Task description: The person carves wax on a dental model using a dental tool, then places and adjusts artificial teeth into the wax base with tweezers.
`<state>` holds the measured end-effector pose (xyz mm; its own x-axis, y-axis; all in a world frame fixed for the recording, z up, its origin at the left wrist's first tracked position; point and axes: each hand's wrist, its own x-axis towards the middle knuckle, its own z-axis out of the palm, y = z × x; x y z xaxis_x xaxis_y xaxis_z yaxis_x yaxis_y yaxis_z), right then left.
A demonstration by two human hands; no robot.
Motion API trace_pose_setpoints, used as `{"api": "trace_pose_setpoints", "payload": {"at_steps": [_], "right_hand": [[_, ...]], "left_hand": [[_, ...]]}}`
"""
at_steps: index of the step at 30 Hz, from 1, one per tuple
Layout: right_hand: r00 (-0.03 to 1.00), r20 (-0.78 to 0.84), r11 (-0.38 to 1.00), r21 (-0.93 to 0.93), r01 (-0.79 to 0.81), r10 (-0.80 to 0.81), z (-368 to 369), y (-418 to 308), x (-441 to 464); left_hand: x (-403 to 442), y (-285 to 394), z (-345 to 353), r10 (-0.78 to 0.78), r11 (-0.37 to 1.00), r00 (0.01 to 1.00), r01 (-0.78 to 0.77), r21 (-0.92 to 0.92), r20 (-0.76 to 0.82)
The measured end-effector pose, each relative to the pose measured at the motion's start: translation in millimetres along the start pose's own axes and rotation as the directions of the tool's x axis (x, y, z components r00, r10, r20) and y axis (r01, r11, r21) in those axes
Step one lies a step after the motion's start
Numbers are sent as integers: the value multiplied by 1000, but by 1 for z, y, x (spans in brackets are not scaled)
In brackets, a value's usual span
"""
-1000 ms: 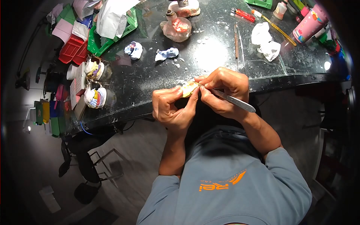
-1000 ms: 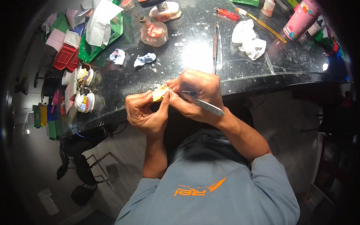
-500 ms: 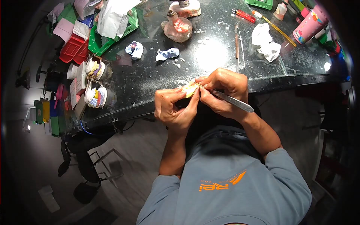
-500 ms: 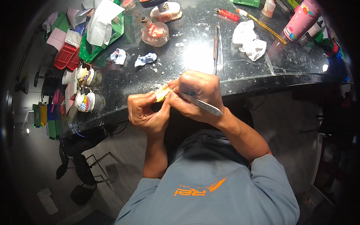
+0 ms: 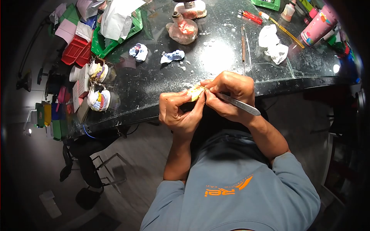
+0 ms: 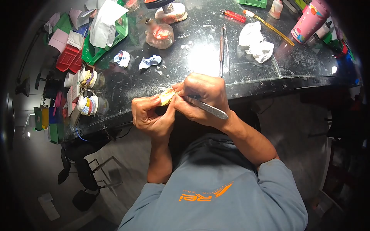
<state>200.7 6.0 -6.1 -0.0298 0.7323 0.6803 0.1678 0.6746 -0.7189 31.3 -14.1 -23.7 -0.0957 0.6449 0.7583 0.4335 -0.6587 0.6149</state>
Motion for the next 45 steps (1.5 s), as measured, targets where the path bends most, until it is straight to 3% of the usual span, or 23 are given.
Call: {"api": "trace_pose_setpoints", "payload": {"at_steps": [10, 12, 25, 34, 40, 45], "right_hand": [[999, 46, 999, 15, -28, 28, -4, -4, 1], [999, -17, 999, 45, -31, 31, 1, 0, 0], [987, -30, 976, 152, -154, 160, -1, -2, 0], [987, -58, 985, 98, -143, 149, -1, -2, 0], [985, -73, 985, 93, -147, 154, 1, -5, 1], [988, -84, 991, 51, -125, 129, 1, -8, 4]], "left_hand": [[1, -1, -1, 7, 1000, 1000, -7, 2, 5], [2, 1, -1, -21, 1000, 1000, 21, -15, 12], [11, 10, -6, -277, 951, 956, 287, -118, 92], [7, 5, -2, -207, 965, 978, 209, -156, 32], [9, 4, -9, -242, 953, 964, 257, -159, 112], [17, 5, -19, -315, 859, 923, 376, -348, 220]]}}
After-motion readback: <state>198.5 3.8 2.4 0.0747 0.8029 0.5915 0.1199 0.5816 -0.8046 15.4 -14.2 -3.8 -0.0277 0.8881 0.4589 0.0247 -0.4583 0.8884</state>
